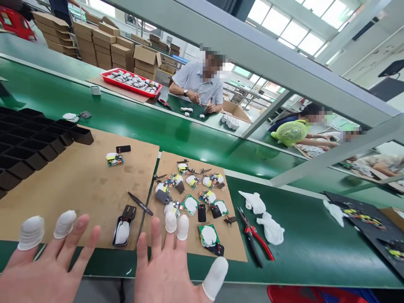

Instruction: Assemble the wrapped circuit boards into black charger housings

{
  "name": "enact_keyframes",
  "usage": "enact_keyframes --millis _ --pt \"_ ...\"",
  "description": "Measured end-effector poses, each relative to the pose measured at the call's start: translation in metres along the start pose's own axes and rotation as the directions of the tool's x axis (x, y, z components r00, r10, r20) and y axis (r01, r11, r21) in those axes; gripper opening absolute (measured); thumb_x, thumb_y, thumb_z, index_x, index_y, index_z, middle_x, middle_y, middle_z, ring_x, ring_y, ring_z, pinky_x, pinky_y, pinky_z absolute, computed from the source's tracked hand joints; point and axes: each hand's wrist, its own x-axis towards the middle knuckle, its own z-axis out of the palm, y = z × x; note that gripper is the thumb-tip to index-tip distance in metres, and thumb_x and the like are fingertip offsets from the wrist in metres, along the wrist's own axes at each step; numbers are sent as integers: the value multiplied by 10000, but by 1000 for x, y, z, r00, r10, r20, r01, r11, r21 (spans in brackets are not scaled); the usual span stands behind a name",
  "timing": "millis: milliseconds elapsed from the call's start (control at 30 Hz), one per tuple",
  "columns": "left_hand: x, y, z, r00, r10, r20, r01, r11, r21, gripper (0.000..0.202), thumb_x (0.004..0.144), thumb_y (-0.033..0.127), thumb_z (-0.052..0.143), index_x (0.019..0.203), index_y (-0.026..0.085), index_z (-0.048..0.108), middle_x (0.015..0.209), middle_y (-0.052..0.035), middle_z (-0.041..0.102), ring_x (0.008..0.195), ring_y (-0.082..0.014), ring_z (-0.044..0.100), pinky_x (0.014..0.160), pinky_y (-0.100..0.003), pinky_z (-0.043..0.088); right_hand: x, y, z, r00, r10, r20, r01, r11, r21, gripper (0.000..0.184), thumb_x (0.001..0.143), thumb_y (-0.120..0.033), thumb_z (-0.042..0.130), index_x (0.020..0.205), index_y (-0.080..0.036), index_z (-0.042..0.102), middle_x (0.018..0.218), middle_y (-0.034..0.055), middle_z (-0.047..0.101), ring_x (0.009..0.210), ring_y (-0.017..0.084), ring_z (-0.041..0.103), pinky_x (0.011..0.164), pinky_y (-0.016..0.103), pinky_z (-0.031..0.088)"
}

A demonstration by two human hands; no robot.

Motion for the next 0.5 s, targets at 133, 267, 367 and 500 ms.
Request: enact_keyframes --millis 133,267,367,500 --pt "0 2 0 999 -37 -31 38 999 19 349 1101 407 484 1215 398 813 1526 154 815 1638 -380 580 1221 -601 601 -6 4 -17 995 -102 7 99 939 -330 933 942 -829 786 1770 -597 425 1791 14 590 1530 412 696 1159 650 648" --pt "1 3 -10 1000 -31 -7 31 1000 0 265 1044 413 584 1161 384 820 1406 119 871 1604 -380 630 1202 -593 636 -15 5 -26 990 -144 -11 126 900 -417 1081 911 -899 752 1832 -547 308 1737 87 640 1416 449 767 1056 649 693" --pt "0 7 -20 989 -94 116 97 995 -17 212 1043 415 631 1146 405 816 1345 114 881 1530 -329 703 1212 -570 642 -16 6 -34 993 -120 0 109 902 -418 1002 894 -926 735 1772 -524 469 1722 85 653 1413 448 764 1051 643 691" --pt "2 14 -25 971 -73 229 83 996 -35 255 1072 507 629 1170 376 825 1284 56 894 1328 -299 805 1117 -511 698 6 7 -55 970 -197 140 237 884 -403 810 913 -941 684 1560 -455 739 1499 116 808 1274 430 833 946 600 724"
